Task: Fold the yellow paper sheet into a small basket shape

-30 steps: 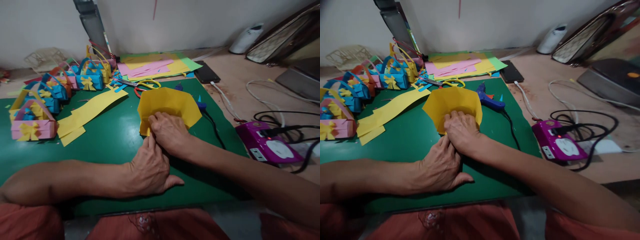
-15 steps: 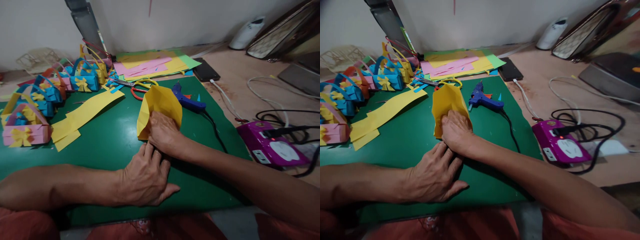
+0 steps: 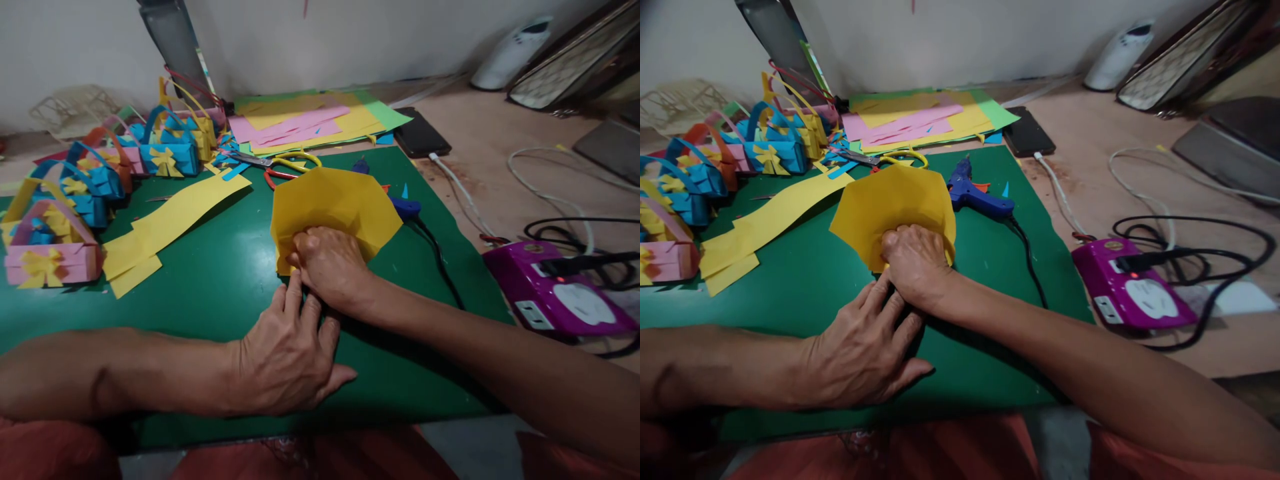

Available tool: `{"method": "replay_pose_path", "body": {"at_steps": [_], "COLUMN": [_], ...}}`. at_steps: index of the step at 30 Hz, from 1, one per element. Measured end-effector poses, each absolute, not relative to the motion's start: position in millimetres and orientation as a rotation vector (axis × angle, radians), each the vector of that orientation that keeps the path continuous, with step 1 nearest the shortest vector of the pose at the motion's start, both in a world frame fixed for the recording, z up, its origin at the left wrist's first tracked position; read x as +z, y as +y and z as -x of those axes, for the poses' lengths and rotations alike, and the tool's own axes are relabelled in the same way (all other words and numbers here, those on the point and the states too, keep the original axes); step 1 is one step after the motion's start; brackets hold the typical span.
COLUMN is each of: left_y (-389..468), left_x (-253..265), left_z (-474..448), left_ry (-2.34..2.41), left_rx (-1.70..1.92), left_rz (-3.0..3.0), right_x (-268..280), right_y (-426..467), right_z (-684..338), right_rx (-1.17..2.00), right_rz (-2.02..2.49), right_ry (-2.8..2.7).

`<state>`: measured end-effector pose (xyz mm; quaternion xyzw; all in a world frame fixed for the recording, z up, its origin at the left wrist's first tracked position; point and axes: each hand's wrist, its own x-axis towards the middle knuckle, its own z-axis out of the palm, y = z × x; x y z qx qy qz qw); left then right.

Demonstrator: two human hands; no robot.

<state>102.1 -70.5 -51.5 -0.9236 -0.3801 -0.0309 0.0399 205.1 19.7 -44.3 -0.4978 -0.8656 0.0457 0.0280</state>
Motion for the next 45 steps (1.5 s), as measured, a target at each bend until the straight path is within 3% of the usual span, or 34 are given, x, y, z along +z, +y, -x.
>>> {"method": "replay_pose_path", "body": {"at_steps": [45], "left_y": [-79], "left_x": [-54], "left_z": [-95], "left_ry": [-1.156], "left_rx": [0.052], "left_rz": [2.711], "right_x": [-50], "right_y": [23], "right_z": [-207], "right_rx": [0.162], "right_rz": [1.489], "right_ry": [-2.713]}}
